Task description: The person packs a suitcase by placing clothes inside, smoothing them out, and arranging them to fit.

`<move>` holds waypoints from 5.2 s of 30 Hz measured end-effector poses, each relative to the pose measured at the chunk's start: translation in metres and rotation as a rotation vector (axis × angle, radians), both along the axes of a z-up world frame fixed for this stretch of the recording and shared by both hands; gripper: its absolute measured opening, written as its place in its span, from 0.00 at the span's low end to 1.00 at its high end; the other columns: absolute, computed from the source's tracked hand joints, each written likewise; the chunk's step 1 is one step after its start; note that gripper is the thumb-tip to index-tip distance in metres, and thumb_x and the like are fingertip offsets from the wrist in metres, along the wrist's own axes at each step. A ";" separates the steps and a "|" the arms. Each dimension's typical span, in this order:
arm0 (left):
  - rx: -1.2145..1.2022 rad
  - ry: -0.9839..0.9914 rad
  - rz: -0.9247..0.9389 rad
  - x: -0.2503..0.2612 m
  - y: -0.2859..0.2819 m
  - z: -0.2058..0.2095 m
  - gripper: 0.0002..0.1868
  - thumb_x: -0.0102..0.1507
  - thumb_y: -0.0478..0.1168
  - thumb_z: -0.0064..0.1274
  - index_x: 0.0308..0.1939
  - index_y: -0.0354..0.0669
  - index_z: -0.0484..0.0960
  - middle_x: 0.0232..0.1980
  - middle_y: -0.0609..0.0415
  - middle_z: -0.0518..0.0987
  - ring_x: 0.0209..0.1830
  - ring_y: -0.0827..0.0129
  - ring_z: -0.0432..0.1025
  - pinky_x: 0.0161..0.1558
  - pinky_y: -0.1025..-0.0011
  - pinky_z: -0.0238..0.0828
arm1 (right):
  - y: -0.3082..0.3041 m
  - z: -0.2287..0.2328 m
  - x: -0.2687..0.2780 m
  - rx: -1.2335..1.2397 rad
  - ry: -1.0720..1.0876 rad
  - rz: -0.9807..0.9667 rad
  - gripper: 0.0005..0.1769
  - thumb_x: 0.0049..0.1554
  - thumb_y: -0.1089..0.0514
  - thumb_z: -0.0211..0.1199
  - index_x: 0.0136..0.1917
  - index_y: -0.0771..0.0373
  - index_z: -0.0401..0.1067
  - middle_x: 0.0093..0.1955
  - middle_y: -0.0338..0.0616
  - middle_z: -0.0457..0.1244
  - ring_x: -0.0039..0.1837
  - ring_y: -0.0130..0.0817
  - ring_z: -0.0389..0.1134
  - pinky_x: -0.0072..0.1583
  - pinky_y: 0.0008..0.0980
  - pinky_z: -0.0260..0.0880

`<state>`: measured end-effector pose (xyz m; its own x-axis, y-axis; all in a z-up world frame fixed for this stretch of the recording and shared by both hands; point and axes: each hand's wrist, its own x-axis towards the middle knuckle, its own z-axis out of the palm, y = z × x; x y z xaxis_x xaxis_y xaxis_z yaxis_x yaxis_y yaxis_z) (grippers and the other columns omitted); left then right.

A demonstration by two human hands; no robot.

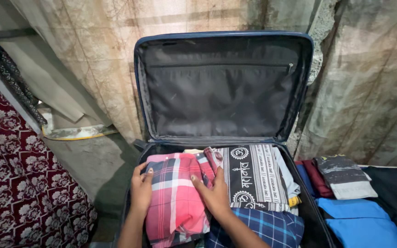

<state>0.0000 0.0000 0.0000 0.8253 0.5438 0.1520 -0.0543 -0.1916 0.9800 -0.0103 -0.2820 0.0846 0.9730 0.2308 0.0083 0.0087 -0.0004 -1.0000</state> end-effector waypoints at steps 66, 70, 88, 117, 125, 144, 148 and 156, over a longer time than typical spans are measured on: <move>1.099 0.001 0.161 -0.058 -0.109 0.065 0.24 0.68 0.43 0.45 0.68 0.43 0.76 0.74 0.36 0.68 0.75 0.45 0.61 0.69 0.44 0.57 | 0.035 -0.046 -0.008 -0.950 -0.689 -0.190 0.44 0.60 0.28 0.49 0.81 0.51 0.53 0.79 0.78 0.43 0.81 0.69 0.39 0.78 0.55 0.32; 1.104 0.004 0.177 -0.054 -0.109 0.064 0.24 0.69 0.44 0.44 0.68 0.44 0.76 0.74 0.37 0.68 0.76 0.46 0.60 0.69 0.45 0.57 | 0.033 -0.043 -0.006 -0.911 -0.668 -0.154 0.45 0.60 0.28 0.48 0.82 0.51 0.52 0.80 0.77 0.41 0.82 0.68 0.37 0.78 0.55 0.31; 0.994 0.291 0.196 -0.098 -0.114 0.095 0.31 0.67 0.58 0.43 0.74 0.60 0.67 0.82 0.50 0.54 0.84 0.57 0.44 0.73 0.35 0.27 | 0.000 0.011 -0.046 -1.039 -0.523 0.302 0.67 0.50 0.12 0.47 0.87 0.48 0.29 0.88 0.64 0.23 0.88 0.58 0.19 0.78 0.68 0.16; 1.030 0.244 0.062 -0.094 -0.110 0.073 0.45 0.60 0.63 0.49 0.80 0.61 0.55 0.81 0.46 0.48 0.81 0.52 0.43 0.70 0.37 0.44 | -0.033 0.003 -0.037 -0.562 -0.223 0.316 0.54 0.51 0.28 0.60 0.84 0.52 0.51 0.86 0.60 0.35 0.86 0.52 0.36 0.79 0.49 0.41; 0.610 -0.188 0.045 -0.029 -0.095 0.023 0.30 0.73 0.57 0.32 0.76 0.50 0.65 0.83 0.46 0.61 0.85 0.54 0.50 0.80 0.55 0.45 | -0.064 0.003 -0.010 0.426 0.293 0.151 0.51 0.56 0.24 0.51 0.82 0.54 0.49 0.85 0.52 0.45 0.83 0.49 0.48 0.77 0.53 0.49; -0.447 -0.316 -0.309 -0.037 -0.299 0.147 0.50 0.66 0.74 0.19 0.80 0.43 0.54 0.84 0.42 0.51 0.86 0.59 0.40 0.77 0.55 0.22 | -0.177 0.051 0.018 0.340 0.105 0.086 0.53 0.56 0.18 0.34 0.83 0.51 0.46 0.86 0.44 0.44 0.85 0.40 0.42 0.75 0.58 0.44; -0.438 -0.249 -0.309 -0.024 -0.355 0.137 0.47 0.65 0.73 0.20 0.79 0.49 0.56 0.83 0.47 0.57 0.85 0.61 0.44 0.75 0.52 0.25 | -0.217 0.035 0.024 0.292 0.039 0.132 0.48 0.60 0.23 0.36 0.83 0.50 0.51 0.83 0.48 0.49 0.84 0.39 0.45 0.75 0.54 0.47; -0.341 -0.089 -0.269 0.003 -0.510 0.087 0.32 0.68 0.61 0.37 0.68 0.46 0.74 0.66 0.53 0.76 0.67 0.65 0.68 0.65 0.58 0.60 | -0.352 -0.035 0.043 0.142 -0.101 -0.150 0.33 0.62 0.34 0.54 0.68 0.60 0.70 0.61 0.49 0.67 0.60 0.35 0.66 0.59 0.41 0.66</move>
